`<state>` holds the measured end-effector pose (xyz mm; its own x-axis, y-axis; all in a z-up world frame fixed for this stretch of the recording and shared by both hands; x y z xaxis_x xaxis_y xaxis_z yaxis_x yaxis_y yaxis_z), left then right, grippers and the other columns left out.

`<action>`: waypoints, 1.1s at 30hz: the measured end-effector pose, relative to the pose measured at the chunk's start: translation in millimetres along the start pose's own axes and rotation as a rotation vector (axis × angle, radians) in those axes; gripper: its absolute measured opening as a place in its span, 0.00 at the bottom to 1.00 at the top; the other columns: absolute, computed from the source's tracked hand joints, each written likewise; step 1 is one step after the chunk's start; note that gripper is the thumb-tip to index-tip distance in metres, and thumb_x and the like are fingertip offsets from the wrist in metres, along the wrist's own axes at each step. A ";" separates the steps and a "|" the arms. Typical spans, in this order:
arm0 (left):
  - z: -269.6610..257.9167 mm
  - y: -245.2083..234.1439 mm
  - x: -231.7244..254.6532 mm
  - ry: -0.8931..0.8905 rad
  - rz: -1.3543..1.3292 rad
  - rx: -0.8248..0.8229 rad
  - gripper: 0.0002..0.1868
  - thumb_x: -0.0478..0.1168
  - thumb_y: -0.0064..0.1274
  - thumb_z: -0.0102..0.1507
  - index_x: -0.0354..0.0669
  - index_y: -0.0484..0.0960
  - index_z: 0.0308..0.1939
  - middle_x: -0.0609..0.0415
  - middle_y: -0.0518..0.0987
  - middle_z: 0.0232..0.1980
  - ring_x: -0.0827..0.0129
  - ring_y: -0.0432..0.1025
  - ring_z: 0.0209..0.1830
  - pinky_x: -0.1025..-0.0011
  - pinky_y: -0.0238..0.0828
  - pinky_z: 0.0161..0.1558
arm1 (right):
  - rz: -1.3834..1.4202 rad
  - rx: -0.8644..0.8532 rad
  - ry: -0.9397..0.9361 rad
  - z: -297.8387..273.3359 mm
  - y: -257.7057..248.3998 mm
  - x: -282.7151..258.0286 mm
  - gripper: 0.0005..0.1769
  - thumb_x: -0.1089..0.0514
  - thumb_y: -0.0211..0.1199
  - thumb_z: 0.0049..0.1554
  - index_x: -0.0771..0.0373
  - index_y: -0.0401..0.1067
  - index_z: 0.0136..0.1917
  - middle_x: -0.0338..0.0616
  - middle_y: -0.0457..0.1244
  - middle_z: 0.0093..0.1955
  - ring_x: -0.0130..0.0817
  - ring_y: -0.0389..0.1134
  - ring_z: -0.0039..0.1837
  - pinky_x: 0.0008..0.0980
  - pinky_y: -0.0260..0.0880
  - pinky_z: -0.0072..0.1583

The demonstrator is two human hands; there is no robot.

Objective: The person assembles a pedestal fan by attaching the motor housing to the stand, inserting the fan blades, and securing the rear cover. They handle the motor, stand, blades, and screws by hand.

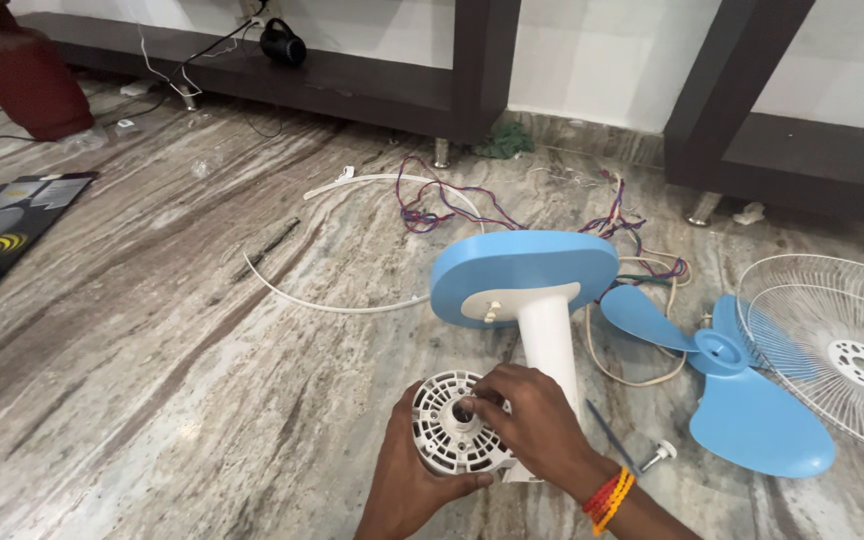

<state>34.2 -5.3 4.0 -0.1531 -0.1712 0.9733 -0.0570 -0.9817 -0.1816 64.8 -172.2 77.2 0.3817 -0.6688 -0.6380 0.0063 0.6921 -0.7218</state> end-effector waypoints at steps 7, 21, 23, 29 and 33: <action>-0.1 1.0 2.3 -0.028 -0.062 -0.033 0.68 0.44 0.80 0.36 0.35 0.53 0.72 0.46 0.72 0.64 0.63 0.73 0.65 0.66 0.74 0.63 | -0.019 0.019 -0.030 -1.5 -2.6 -0.9 0.11 0.54 0.69 0.52 0.66 0.81 0.41 0.48 0.70 0.39 0.46 0.72 0.42 0.43 0.69 0.46; -1.7 3.0 7.6 -0.007 -0.142 -0.015 0.68 0.44 0.79 0.36 0.33 0.53 0.73 0.46 0.73 0.65 0.62 0.72 0.65 0.66 0.73 0.64 | -0.073 -0.014 -0.111 -1.7 -7.2 1.2 0.11 0.55 0.66 0.54 0.65 0.80 0.44 0.48 0.70 0.42 0.48 0.70 0.47 0.43 0.67 0.52; -2.1 1.2 7.8 -0.013 -0.099 -0.018 0.68 0.44 0.79 0.36 0.33 0.54 0.73 0.46 0.73 0.64 0.62 0.73 0.65 0.67 0.73 0.64 | -0.069 -0.013 -0.135 -2.3 -7.1 2.4 0.11 0.55 0.65 0.55 0.66 0.79 0.45 0.49 0.70 0.42 0.49 0.70 0.47 0.43 0.67 0.53; -1.8 1.4 10.9 -0.012 -0.072 -0.019 0.68 0.45 0.80 0.36 0.30 0.54 0.72 0.45 0.74 0.63 0.63 0.74 0.64 0.67 0.73 0.63 | -0.040 -0.026 -0.188 -3.2 -7.1 1.8 0.11 0.58 0.64 0.55 0.67 0.79 0.48 0.49 0.70 0.44 0.49 0.71 0.49 0.44 0.67 0.53; -2.6 1.9 11.4 0.002 -0.092 -0.018 0.68 0.45 0.80 0.37 0.30 0.54 0.72 0.44 0.75 0.63 0.63 0.74 0.64 0.67 0.73 0.64 | -0.024 -0.066 -0.245 -2.1 -10.8 -2.8 0.10 0.60 0.62 0.56 0.67 0.78 0.49 0.49 0.69 0.44 0.48 0.70 0.49 0.44 0.68 0.53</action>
<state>29.8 -8.9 14.5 -0.1480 -0.0806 0.9857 -0.0889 -0.9916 -0.0944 61.7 -178.4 86.3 0.5946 -0.5938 -0.5420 -0.0387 0.6522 -0.7570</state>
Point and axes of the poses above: each hand's wrist, its own z-axis towards the middle knuckle, its own y-axis out of the palm, x = y × z, the point moved 4 cm from there along z, towards the middle knuckle
